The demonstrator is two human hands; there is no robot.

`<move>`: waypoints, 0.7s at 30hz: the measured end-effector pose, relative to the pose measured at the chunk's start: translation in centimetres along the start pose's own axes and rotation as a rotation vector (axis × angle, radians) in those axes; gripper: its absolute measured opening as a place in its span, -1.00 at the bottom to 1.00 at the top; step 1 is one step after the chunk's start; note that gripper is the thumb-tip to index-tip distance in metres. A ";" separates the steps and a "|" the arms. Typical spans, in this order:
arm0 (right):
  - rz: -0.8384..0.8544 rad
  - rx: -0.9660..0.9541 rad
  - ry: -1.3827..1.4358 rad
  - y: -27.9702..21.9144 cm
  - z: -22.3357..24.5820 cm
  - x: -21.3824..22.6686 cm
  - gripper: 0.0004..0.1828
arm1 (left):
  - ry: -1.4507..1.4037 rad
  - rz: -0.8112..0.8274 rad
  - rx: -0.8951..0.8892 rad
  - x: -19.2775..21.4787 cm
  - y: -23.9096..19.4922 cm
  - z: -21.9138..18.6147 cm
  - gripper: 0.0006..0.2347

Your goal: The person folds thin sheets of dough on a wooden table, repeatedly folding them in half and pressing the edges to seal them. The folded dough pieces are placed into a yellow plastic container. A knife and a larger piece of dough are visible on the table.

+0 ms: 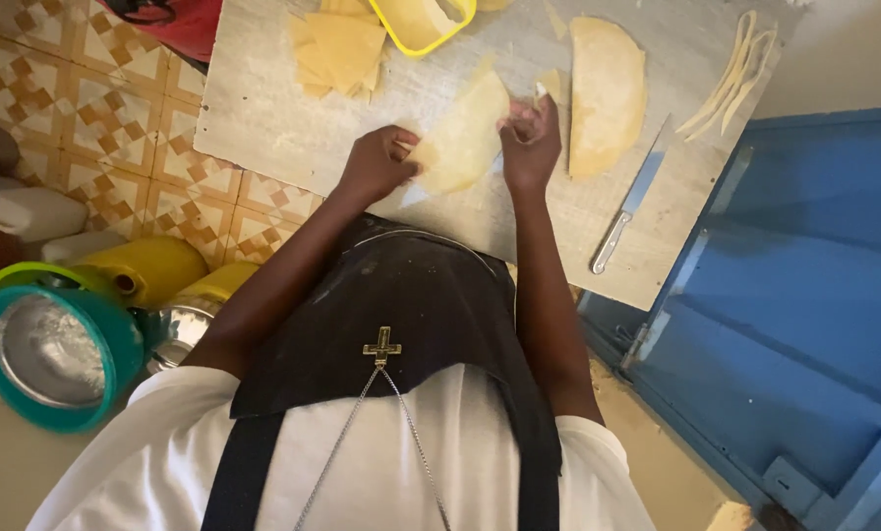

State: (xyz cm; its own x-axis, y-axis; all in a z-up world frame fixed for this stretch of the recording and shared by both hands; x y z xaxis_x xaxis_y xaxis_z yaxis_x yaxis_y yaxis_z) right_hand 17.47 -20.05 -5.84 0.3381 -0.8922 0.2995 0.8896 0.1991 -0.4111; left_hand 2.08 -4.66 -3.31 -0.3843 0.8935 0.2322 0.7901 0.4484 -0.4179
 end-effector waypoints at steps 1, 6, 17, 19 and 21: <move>-0.001 -0.003 0.000 -0.1 -0.2 0.0 -0.31 | 0.000 0.002 0.002 -0.4 -0.3 0.1 -0.74; -0.078 -0.118 0.643 2.3 -5.1 0.2 -0.38 | -0.319 -0.172 -0.156 -1.5 -1.1 1.0 -0.78; -0.690 -0.149 -0.981 -1.8 -8.5 13.8 -0.34 | 0.270 0.378 -0.153 -5.4 0.7 3.7 -0.68; -0.649 -0.227 -1.046 -2.3 -8.5 14.0 -0.31 | 0.307 0.403 -0.143 -5.6 1.8 2.1 -0.66; -0.638 -0.246 -0.992 -3.6 -6.9 13.6 -0.43 | 0.366 0.226 -0.196 -6.3 3.3 1.4 -0.72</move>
State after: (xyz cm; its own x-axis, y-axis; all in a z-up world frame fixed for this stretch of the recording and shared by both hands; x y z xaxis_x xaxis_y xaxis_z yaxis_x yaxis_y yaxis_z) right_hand 16.73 -35.66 -6.21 0.0438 -0.0801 0.9958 0.9366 -0.3434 -0.0688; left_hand 6.41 -8.82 -7.39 -0.0264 0.8859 0.4632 0.9234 0.1991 -0.3282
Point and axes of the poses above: each hand's wrist, its own y-axis towards the middle knuckle, its own x-axis out of the back of the hand, z = x × y, the point moved 1 cm from there along y, towards the middle knuckle, and after that the axes turned 13 degrees about -x, right-handed, at the moved point
